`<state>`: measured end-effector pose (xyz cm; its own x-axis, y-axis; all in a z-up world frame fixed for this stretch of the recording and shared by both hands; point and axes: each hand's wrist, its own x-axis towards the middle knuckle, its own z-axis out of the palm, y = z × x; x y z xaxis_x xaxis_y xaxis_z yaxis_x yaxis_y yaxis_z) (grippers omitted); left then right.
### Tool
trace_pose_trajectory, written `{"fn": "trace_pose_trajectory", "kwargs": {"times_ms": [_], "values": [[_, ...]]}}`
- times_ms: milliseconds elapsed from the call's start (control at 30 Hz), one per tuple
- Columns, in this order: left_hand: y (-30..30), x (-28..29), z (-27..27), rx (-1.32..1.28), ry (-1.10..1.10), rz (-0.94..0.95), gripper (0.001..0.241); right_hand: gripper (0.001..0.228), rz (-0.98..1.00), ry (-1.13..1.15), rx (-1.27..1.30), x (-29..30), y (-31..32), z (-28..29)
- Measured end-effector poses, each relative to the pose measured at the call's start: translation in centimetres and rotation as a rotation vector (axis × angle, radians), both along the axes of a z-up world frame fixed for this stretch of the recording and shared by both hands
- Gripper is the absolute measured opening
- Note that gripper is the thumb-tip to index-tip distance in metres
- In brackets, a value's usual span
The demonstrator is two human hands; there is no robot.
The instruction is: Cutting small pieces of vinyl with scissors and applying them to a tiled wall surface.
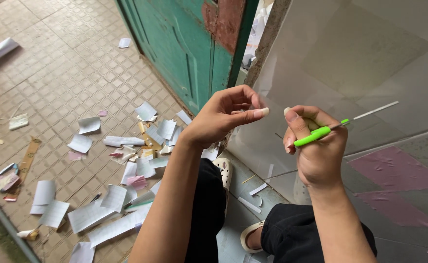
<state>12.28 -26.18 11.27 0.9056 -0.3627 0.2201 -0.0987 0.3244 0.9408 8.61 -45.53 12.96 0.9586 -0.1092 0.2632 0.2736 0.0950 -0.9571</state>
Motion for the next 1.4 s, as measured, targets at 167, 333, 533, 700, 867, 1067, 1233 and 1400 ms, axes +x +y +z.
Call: {"fn": "trace_pose_trajectory", "kwargs": {"times_ms": [167, 333, 533, 700, 867, 1067, 1233, 1400], "values": [[-0.1, 0.7, -0.1, 0.047, -0.020, 0.063, 0.026, 0.014, -0.117, -0.048, -0.220, -0.4, 0.9, 0.8], [-0.2, 1.7, 1.0, 0.052, -0.044, 0.033, 0.029, 0.019, -0.081, -0.014, -0.313, -0.8, 1.1, 1.5], [-0.9, 3.4, -0.1, -0.209, -0.027, 0.052, 0.025, 0.031, -0.155, 0.030, -0.422, -1.0, 1.4, 1.7], [-1.3, 4.2, 0.6, -0.081, 0.033, 0.274, 0.040, 0.025, -0.233, -0.020, -0.524, -1.6, 1.8, 1.4], [-2.6, 4.3, 0.3, -0.251, 0.093, 0.325, 0.040, 0.012, -0.220, -0.001, -0.604, -2.4, 1.5, 0.7], [-2.8, 4.8, 0.1, -0.246, 0.173, 0.333, 0.032, 0.009, -0.275, -0.017, -0.712, -3.4, 1.3, -0.5], [-4.2, 5.1, -0.1, -0.304, 0.146, 0.301, 0.026, 0.012, -0.282, 0.009, -0.808, -3.4, 0.6, -0.3], [-5.4, 5.3, 0.9, -0.203, 0.283, 0.380, 0.030, 0.013, -0.282, -0.002, -0.823, -3.2, 0.4, -0.3]]}}
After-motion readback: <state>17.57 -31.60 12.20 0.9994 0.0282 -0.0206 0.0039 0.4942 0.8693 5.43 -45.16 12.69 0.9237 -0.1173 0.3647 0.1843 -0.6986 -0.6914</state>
